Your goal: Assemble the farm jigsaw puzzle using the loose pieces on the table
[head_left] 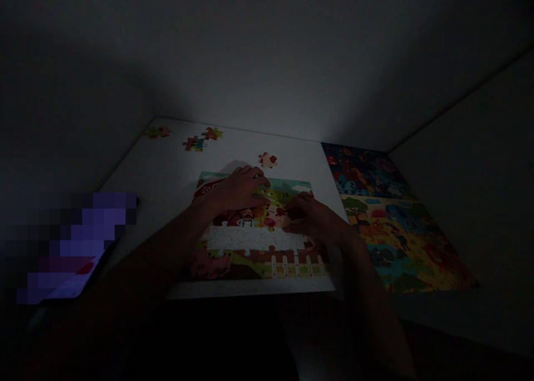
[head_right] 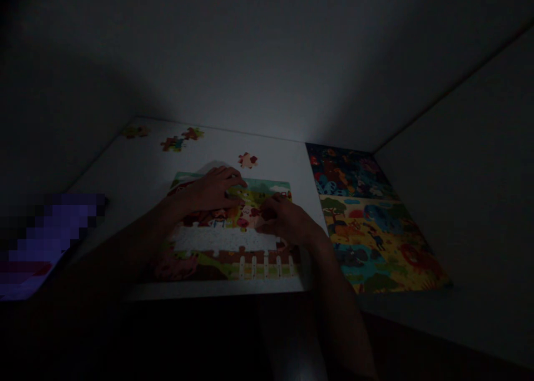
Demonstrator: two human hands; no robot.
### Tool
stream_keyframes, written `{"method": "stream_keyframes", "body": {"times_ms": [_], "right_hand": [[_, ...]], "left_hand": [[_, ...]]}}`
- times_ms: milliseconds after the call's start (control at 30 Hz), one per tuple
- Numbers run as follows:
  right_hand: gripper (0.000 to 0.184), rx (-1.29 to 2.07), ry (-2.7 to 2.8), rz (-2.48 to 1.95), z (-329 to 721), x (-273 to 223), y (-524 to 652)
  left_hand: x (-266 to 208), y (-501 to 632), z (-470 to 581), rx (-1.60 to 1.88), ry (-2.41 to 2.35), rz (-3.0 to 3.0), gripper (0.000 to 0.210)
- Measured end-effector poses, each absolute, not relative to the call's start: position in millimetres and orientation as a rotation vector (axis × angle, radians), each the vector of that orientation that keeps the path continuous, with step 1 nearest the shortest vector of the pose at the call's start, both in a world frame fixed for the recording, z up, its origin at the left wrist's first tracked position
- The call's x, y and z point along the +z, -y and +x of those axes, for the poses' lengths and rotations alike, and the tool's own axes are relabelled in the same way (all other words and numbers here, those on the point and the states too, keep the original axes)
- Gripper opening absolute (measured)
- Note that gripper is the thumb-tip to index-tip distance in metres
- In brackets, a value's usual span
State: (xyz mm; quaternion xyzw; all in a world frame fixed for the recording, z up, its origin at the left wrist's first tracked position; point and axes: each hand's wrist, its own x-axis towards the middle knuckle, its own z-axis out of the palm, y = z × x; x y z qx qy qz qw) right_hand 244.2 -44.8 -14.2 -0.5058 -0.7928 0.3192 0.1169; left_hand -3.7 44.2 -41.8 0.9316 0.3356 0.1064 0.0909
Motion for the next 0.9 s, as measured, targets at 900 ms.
{"method": "stream_keyframes", "body": {"times_ms": [900], "right_hand": [[0.036, 0.648, 2.281, -1.513, 234.3, -21.6, 69.1]], "left_hand": [[-30.6, -18.1, 13.6, 0.215, -0.740, 2.827, 0.034]]}}
